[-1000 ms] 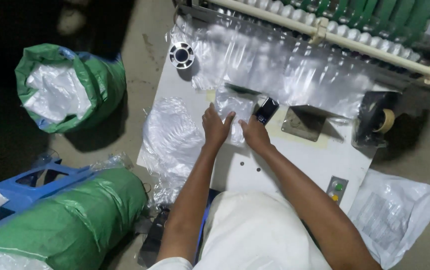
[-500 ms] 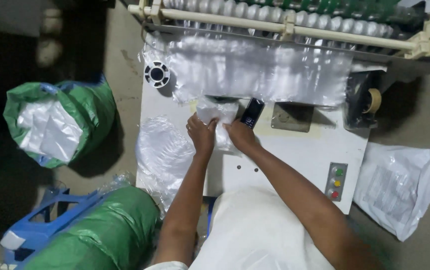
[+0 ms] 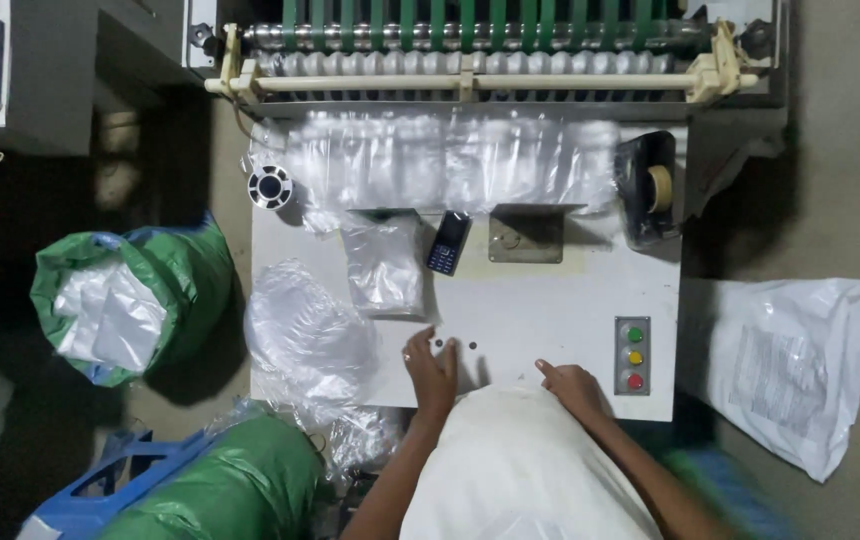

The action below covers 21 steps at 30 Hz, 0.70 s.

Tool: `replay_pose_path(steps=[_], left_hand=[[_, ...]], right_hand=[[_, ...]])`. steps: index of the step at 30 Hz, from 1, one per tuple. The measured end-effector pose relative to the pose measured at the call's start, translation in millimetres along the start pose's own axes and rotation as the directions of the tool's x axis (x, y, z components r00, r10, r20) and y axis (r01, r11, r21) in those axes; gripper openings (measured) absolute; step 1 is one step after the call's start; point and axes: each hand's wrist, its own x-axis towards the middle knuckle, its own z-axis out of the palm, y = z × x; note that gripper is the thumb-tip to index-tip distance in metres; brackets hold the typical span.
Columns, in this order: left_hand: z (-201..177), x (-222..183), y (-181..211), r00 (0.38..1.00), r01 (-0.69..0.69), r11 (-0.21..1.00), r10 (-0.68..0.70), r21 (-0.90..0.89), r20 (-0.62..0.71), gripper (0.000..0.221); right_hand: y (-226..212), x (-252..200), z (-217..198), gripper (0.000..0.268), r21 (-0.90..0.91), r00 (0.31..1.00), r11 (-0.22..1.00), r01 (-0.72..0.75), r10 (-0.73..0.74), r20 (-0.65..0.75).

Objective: The person sorts and stacks clear plastic bags at a workstation, handling them individually and placing them in stacks or into a nearby bin.

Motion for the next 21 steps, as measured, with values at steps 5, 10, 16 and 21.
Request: replay_pose_path(steps=[5, 10, 16, 21], left_hand=[[22, -1, 57, 0.889, 0.067, 0.982, -0.139, 0.176, 0.437, 0.047], [72, -2, 54, 0.813, 0.203, 0.967, -0.254, 0.155, 0.524, 0.048], [89, -11, 80, 0.768, 0.6, 0.722, -0.398, -0.344, 0.502, 0.043], [34, 15, 117, 0.795, 0.567, 0.471, -0.53, -0.676, 0.297, 0.043]], right_hand=[[8, 0, -25, 0.06, -0.035, 0.997, 0.997, 0.071, -0.07, 0.015], [17, -11, -60, 0.053, -0.095, 0.992, 0.989, 0.115, -0.11, 0.06], [54, 9, -70, 0.053, 0.078, 0.989, 0.989, 0.127, -0.132, 0.073], [43, -1, -82, 0.054, 0.083, 0.989, 0.992, 0.094, -0.103, 0.105]])
